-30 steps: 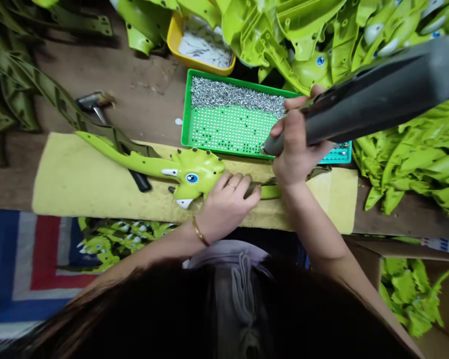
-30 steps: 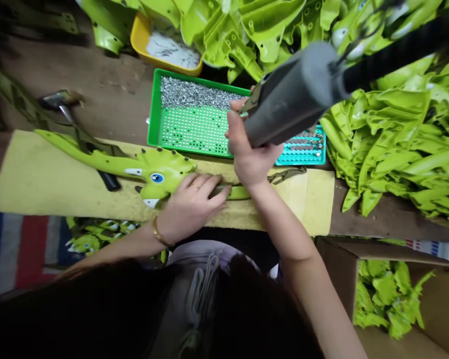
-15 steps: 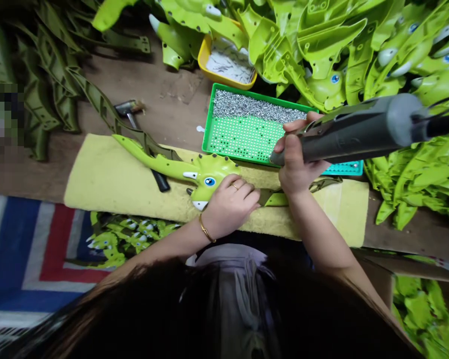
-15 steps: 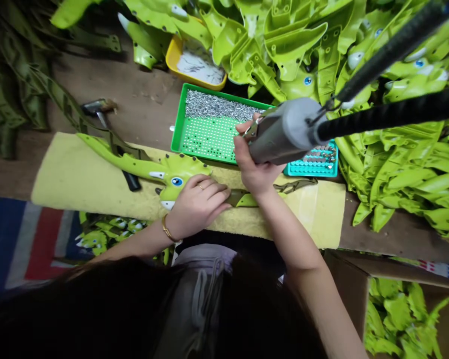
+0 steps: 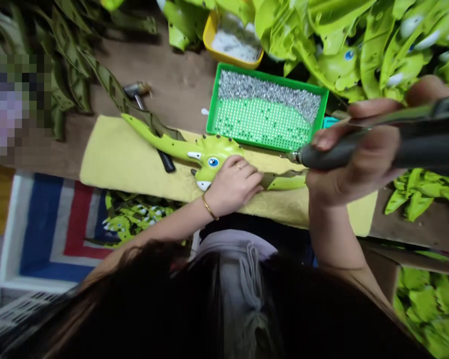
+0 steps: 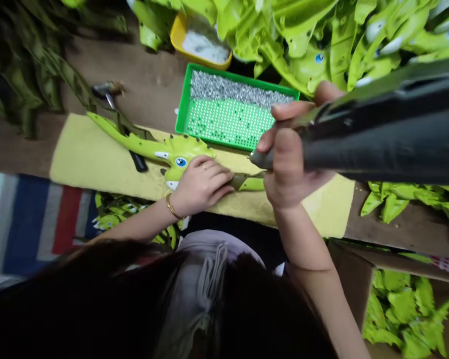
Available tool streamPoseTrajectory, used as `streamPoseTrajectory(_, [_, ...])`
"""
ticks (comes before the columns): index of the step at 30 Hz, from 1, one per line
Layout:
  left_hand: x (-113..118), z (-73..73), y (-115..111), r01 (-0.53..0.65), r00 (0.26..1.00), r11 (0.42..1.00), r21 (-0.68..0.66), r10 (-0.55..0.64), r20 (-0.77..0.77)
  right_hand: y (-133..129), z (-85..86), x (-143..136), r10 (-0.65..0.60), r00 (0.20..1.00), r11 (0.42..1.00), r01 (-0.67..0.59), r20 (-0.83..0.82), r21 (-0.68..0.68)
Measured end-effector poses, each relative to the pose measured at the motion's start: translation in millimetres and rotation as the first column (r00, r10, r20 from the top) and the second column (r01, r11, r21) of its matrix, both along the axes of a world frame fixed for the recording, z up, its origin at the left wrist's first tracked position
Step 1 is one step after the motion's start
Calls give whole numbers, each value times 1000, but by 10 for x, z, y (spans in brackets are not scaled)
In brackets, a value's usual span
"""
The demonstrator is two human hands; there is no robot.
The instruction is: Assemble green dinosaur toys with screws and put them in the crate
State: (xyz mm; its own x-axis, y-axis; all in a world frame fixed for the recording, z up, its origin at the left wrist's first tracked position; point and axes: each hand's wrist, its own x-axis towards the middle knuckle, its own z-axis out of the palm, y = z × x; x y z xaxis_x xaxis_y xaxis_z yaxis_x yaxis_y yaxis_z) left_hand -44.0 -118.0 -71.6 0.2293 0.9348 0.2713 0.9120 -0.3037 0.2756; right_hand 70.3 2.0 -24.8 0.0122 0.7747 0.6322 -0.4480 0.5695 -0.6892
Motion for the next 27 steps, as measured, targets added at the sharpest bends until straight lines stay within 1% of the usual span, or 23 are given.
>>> streamPoseTrajectory(2, [7,-29,6,-10,1000,1000,-19,11,14,-135,9,142,16,999,1000,-16,30,1])
streamPoseTrajectory(4, [14,-56,8,-21,999,999,-37,23,38,-255,-45,268,34,994,999,-35,101,13])
streamPoseTrajectory(7, [26,-76,4,-28,997,999,-45,31,65,-360,-138,382,3,980,996,-21,199,91])
streamPoseTrajectory(9, [33,-77,1,-27,997,998,-48,31,74,-384,-180,400,-19,969,992,-12,245,123])
streamPoseTrajectory(13, [40,-74,1,-32,995,997,-66,38,92,-399,-265,358,22,967,999,-30,253,26])
streamPoseTrajectory(15, [40,-74,0,-38,995,997,-70,44,94,-408,-305,334,-31,956,1000,31,291,4])
streamPoseTrajectory(16, [39,-75,-1,-37,995,997,-69,43,89,-413,-316,326,-64,947,998,63,313,15])
streamPoseTrajectory(18, [38,-75,-4,-33,996,997,-64,38,75,-422,-314,318,-89,938,996,78,335,46])
streamPoseTrajectory(21, [37,-75,-8,-30,997,998,-51,33,66,-440,-270,326,-37,944,998,17,328,63])
streamPoseTrajectory(24, [39,-71,-8,-33,999,999,-20,33,19,-473,-251,374,-24,929,998,1,370,61])
streamPoseTrajectory(25, [39,-70,-8,-33,999,999,-5,32,-6,-490,-258,403,-13,916,998,-10,402,56])
streamPoseTrajectory(27, [37,-67,-10,-30,999,999,26,31,-34,-532,-284,478,75,854,997,-78,515,-15])
